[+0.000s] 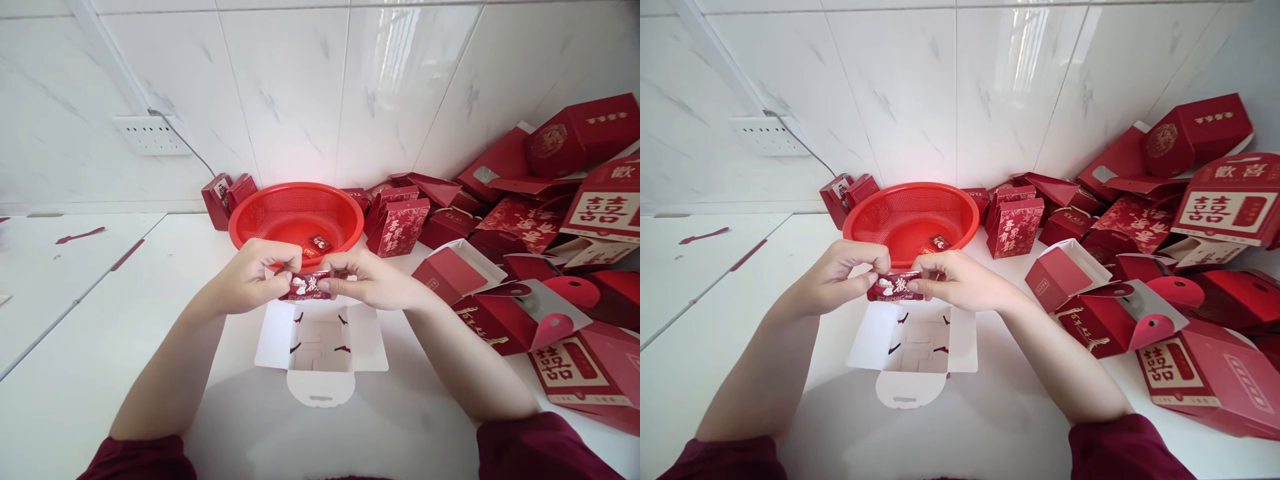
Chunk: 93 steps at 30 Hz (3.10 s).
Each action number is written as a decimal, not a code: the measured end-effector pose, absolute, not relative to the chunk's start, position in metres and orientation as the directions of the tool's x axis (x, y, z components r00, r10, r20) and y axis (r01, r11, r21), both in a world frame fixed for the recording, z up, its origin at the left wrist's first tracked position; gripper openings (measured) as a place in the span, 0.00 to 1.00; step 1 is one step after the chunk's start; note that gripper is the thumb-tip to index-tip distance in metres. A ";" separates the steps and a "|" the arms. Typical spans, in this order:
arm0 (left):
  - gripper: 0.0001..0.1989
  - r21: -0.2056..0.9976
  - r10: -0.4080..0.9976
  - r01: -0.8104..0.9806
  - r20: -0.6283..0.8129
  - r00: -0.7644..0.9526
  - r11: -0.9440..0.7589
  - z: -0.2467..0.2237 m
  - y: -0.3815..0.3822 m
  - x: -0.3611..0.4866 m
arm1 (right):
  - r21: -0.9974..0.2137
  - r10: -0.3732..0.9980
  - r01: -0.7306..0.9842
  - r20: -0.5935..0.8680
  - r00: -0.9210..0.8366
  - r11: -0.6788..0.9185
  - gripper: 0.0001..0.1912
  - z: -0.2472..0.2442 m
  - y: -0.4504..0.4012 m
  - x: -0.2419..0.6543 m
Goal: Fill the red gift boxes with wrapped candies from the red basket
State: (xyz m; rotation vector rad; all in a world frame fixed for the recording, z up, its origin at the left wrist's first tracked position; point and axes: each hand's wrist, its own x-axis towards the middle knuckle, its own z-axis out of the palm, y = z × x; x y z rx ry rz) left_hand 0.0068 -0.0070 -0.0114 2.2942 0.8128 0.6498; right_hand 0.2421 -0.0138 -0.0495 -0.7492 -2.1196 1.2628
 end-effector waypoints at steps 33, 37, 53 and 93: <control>0.14 0.415 0.822 0.717 0.168 0.544 -0.559 -0.026 0.022 -0.006 | -0.696 0.689 0.426 0.136 -0.711 0.578 0.09 -0.028 -0.021 0.267; 0.17 0.441 0.820 0.749 -0.049 0.570 -0.495 -0.033 0.034 -0.011 | -0.693 0.672 0.425 0.116 -0.731 0.582 0.10 -0.025 -0.004 0.262; 0.15 0.291 0.805 0.806 -0.159 0.571 -0.515 -0.038 0.029 -0.009 | -0.310 0.851 0.876 -0.267 -0.453 0.369 0.23 -0.092 0.165 0.192; 0.21 0.217 0.825 0.844 -0.194 0.530 -0.491 -0.033 0.032 -0.015 | -0.668 0.591 0.434 0.010 -0.806 0.604 0.12 -0.051 0.066 0.244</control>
